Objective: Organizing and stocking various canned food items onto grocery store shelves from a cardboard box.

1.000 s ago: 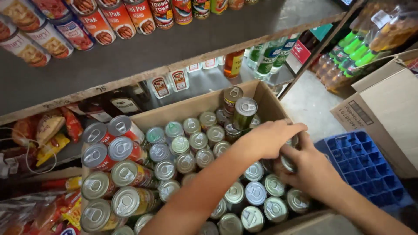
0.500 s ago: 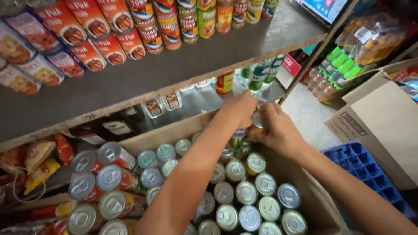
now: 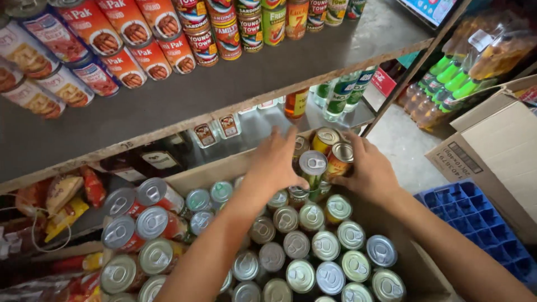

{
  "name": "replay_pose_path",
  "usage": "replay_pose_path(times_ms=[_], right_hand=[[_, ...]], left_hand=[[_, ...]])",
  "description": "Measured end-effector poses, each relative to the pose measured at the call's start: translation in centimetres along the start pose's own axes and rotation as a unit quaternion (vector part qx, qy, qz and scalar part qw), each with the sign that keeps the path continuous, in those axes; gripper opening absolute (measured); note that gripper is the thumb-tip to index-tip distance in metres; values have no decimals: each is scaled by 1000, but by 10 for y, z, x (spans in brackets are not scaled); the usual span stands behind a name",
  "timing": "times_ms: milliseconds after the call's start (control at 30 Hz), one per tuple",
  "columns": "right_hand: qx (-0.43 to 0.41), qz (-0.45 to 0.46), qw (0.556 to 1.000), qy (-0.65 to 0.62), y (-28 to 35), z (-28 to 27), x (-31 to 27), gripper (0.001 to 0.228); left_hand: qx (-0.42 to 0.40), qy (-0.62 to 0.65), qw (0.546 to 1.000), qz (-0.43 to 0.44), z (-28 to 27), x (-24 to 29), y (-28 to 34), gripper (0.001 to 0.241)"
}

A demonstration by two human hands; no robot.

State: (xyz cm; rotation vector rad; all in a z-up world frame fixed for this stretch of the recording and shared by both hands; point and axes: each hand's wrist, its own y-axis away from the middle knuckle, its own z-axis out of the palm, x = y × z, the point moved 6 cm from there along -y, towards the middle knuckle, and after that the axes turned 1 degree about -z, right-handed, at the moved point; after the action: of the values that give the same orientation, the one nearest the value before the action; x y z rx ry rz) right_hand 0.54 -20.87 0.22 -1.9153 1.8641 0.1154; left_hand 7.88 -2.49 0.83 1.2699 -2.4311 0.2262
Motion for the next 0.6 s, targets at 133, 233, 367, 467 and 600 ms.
replay_pose_path(times_ms=[133, 233, 367, 467, 600], right_hand=[[-41, 31, 998, 44, 4, 12, 8, 99], [15, -46, 996, 77, 3, 11, 4, 99], [-10, -5, 1000, 25, 4, 10, 0, 97], [-7, 3, 1000, 2, 6, 14, 11, 108], [-20, 7, 1000, -5, 3, 16, 16, 122]], left_hand=[[47, 81, 995, -40, 57, -31, 5, 130], [80, 157, 984, -32, 73, -34, 0, 126], [114, 207, 971, 23, 72, -33, -2, 124], [99, 192, 976, 33, 76, -34, -1, 125], [62, 151, 986, 31, 79, -38, -8, 128]])
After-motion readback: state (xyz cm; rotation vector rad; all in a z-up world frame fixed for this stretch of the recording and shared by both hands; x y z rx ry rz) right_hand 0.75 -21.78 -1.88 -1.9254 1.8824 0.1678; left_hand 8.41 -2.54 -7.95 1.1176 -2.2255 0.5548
